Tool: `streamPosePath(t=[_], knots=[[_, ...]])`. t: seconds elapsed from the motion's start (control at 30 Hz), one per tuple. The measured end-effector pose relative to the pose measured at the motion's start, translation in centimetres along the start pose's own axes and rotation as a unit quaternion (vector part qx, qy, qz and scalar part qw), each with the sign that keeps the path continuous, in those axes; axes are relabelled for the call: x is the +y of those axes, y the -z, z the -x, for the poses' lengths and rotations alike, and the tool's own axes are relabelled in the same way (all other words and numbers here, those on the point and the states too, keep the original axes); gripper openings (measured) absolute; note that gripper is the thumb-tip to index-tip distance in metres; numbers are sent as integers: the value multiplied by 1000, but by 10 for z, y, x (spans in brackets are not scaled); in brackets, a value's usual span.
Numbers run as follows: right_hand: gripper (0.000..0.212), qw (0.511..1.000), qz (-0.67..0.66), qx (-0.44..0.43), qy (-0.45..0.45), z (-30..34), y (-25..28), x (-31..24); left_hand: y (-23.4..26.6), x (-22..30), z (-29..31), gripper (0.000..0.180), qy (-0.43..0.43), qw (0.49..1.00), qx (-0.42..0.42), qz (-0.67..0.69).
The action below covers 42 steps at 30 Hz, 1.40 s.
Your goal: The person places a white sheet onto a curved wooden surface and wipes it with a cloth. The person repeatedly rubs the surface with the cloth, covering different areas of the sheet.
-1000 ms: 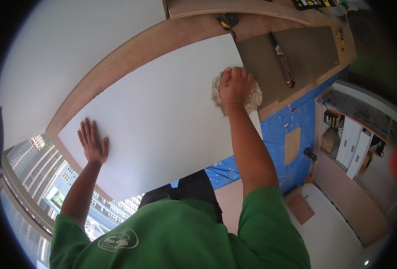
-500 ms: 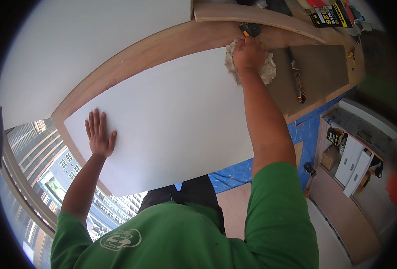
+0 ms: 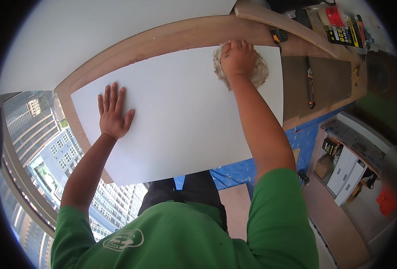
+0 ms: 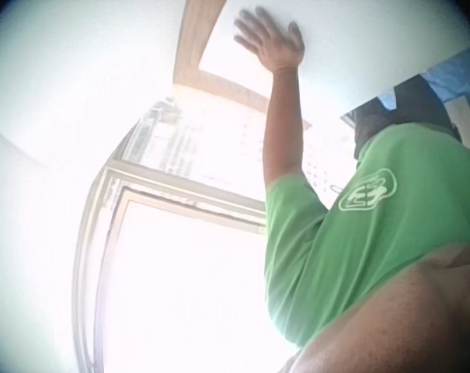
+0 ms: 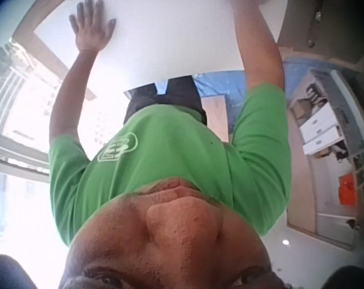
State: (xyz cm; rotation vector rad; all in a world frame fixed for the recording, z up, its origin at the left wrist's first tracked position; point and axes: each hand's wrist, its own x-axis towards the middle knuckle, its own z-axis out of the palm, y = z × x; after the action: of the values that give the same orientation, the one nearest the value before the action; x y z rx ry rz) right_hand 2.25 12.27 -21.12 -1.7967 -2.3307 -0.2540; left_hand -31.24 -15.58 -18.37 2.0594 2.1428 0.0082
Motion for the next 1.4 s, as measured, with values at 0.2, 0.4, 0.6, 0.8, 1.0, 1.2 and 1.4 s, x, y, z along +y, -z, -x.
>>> streamPosePath(t=[0.2, 0.4, 0.6, 0.8, 1.0, 1.2, 1.4], knots=[[23, 992, -106, -6, 67, 22, 15, -113, 2, -1, 3, 73, 5, 1000, -8, -3], [19, 957, -222, 4, 188, 70, 32, -222, 0, -6, 1, 70, 1, 1000, -5, 6], [21, 960, -247, 36, 126, 94, 31, -101, -3, -7, 4, 67, -16, 1000, 23, 8], [26, 994, -111, 4, -9, 53, 15, 83, -6, -5, 2, 67, -24, 999, 44, -15], [29, 995, -78, 55, -4, 3, -18, 148, -12, -4, 1, 68, -30, 997, 54, -36], [28, 995, -56, 76, 31, 12, -15, 154, -16, -11, 4, 67, -32, 997, 56, -46], [31, 996, -34, 15, -77, 124, 20, 200, -21, -12, 4, 66, -48, 995, 78, -45]])
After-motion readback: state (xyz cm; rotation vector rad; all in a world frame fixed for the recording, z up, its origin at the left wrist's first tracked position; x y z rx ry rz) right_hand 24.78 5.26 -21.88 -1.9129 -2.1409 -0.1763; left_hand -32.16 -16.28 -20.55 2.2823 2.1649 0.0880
